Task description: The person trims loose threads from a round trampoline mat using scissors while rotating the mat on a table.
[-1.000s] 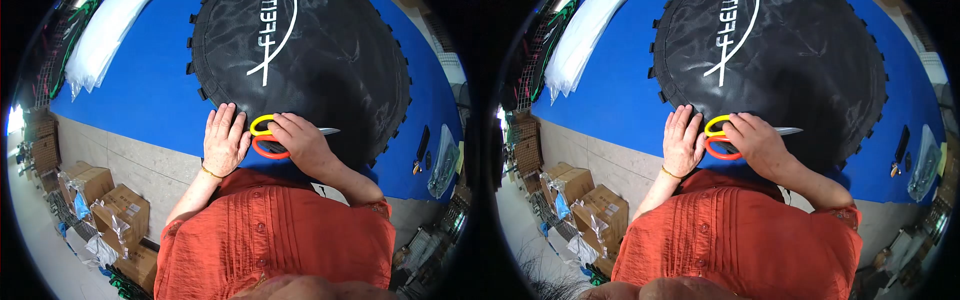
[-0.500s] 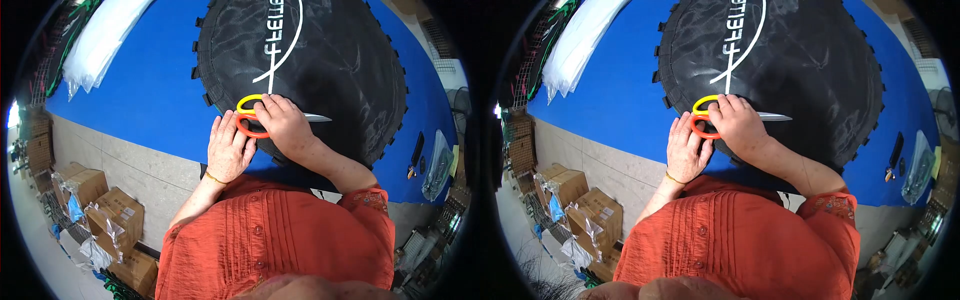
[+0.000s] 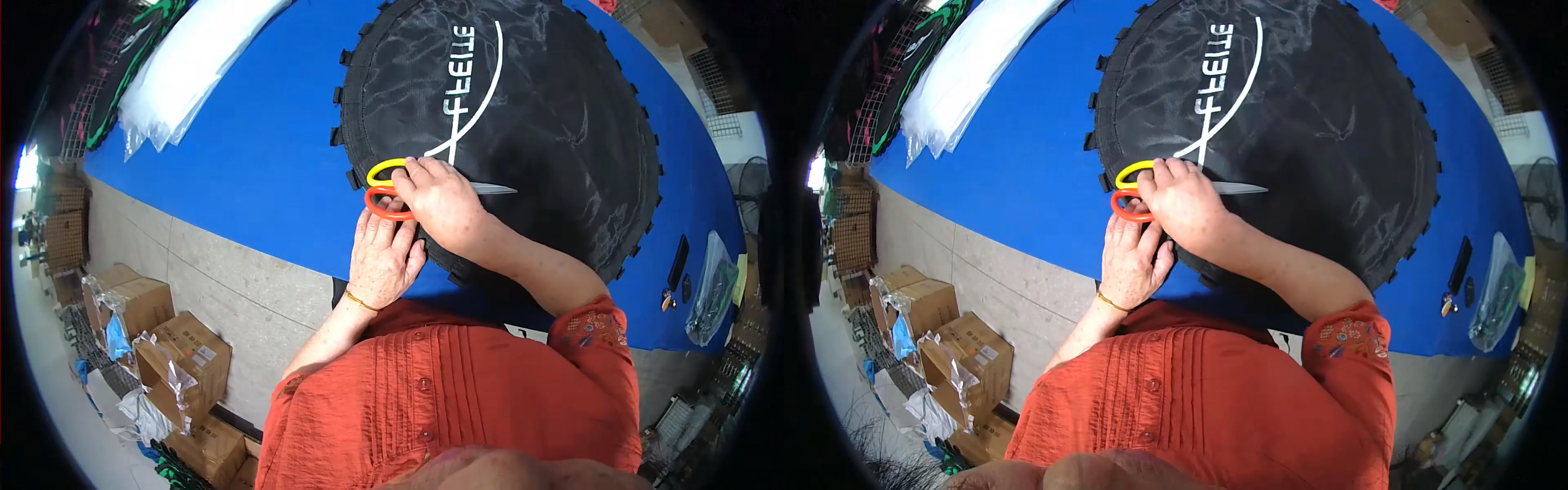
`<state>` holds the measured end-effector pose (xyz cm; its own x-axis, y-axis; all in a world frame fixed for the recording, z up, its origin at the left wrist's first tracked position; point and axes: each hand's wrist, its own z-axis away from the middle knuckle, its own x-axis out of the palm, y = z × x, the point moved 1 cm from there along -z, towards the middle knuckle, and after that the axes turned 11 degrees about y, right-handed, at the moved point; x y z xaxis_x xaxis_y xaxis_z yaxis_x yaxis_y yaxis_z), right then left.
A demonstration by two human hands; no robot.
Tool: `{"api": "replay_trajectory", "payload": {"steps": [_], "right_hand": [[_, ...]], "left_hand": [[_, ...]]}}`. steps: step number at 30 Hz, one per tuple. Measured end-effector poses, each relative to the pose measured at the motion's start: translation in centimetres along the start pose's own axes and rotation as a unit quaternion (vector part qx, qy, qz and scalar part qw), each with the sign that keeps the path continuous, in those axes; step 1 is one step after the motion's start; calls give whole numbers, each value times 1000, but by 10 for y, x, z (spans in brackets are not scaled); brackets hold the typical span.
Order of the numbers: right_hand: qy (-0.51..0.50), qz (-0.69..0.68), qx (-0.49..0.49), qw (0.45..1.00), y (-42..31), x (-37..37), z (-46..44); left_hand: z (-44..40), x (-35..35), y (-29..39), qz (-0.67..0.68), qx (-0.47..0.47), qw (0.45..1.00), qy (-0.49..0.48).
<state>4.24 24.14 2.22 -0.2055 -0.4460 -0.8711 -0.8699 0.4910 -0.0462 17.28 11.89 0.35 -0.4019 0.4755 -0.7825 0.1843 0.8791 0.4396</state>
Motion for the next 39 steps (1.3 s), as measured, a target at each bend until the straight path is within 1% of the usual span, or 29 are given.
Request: {"api": "replay_trajectory", "payload": {"steps": [3,4,7,9,12,15,18,21,22,26,27,29,30,39], "right_hand": [[9,-17,0,1000,12,6,-16],[-30,-22,18,999,16,5,-29],[-57,-4,52,997,30,27,-59],[-43,14,47,998,42,38,-78],[-68,73,50,994,58,50,-105],[-62,84,73,992,78,59,-122],[-54,50,105,992,99,66,-135],[-49,53,117,991,118,75,-149],[-44,48,105,992,125,77,-153],[-68,64,153,984,152,78,-175],[-78,81,156,981,167,90,-181],[-57,89,159,982,192,97,-188],[-45,97,144,984,203,96,-188],[-53,156,209,964,296,99,-196]], "left_hand": [[-2,1,2,0,5,1000,8],[-3,0,3,-2,7,1000,12],[-3,-2,4,-6,8,1000,9],[-3,-2,4,-8,9,1000,8],[-4,-2,4,-8,7,1000,9],[-5,-4,5,-10,7,1000,7],[-4,-4,5,-9,8,1000,9],[-3,-3,4,-5,10,1000,13],[-3,-3,3,-3,10,1000,14],[-2,-2,1,2,9,1000,12],[-2,-2,0,3,8,1000,12],[-2,-1,-1,4,7,1000,14],[-1,-1,-1,5,6,1000,15],[-2,0,-4,11,0,1000,7]]}}
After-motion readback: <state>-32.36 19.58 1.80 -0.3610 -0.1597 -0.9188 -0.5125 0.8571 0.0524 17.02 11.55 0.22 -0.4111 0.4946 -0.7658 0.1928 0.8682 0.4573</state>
